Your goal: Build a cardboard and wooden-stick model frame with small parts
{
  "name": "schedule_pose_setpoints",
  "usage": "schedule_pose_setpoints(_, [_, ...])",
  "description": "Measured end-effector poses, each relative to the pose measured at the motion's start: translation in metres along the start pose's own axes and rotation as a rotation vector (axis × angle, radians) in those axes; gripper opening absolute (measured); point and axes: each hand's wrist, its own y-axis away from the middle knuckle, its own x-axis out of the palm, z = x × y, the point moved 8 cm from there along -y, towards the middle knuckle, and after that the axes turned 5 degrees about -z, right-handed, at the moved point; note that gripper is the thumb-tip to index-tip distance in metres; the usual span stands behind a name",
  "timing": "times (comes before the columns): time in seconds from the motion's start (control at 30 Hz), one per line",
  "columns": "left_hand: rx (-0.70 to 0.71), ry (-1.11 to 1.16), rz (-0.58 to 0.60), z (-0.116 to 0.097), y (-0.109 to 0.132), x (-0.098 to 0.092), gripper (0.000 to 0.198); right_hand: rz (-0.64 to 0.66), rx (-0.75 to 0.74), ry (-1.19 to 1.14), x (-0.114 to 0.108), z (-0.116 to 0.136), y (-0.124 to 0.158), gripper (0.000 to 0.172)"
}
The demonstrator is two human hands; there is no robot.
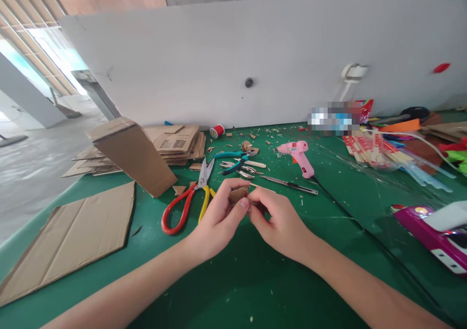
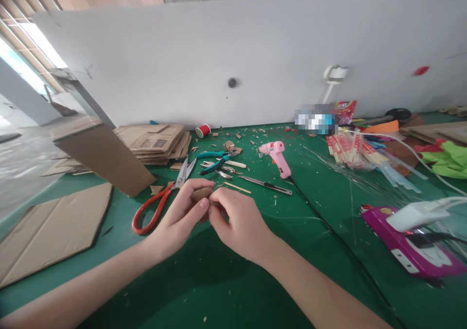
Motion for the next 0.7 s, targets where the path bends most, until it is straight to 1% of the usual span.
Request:
schedule_pose_setpoints(0.13, [0.057, -0.111, -0.008, 0.000, 0.002, 0.001, 0.022, 0.046, -0.040, 0.110, 0.004, 0.003, 0.003, 0.012])
schedule_pose_setpoints(0.2, [0.090, -0.147, -0.013, -0.001, 0.003, 0.001, 0.021, 0.047, -0.076, 0.167, 0.004, 0.005, 0.003, 0.013])
schedule_pose_setpoints(0.4, [0.140, -0.190, -0.003, 0.000, 0.005, 0.002, 0.022, -0.045, -0.193, 0.252, 0.002, 0.012, 0.004, 0.014])
schedule_pose_setpoints(0.5, [0.204, -0.211, 0.004, -0.002, 0.005, 0.003, 0.022, -0.082, -0.217, 0.243, 0.000, 0.014, 0.005, 0.013])
schedule_pose_setpoints(0.6, [0.277, -0.239, 0.011, -0.001, 0.007, 0.004, 0.022, -0.088, -0.218, 0.235, -0.001, 0.014, 0.007, 0.013])
schedule_pose_setpoints(0.7, [0.327, -0.308, -0.006, 0.000, 0.008, 0.002, 0.024, -0.083, -0.225, 0.247, 0.002, 0.013, 0.009, 0.013])
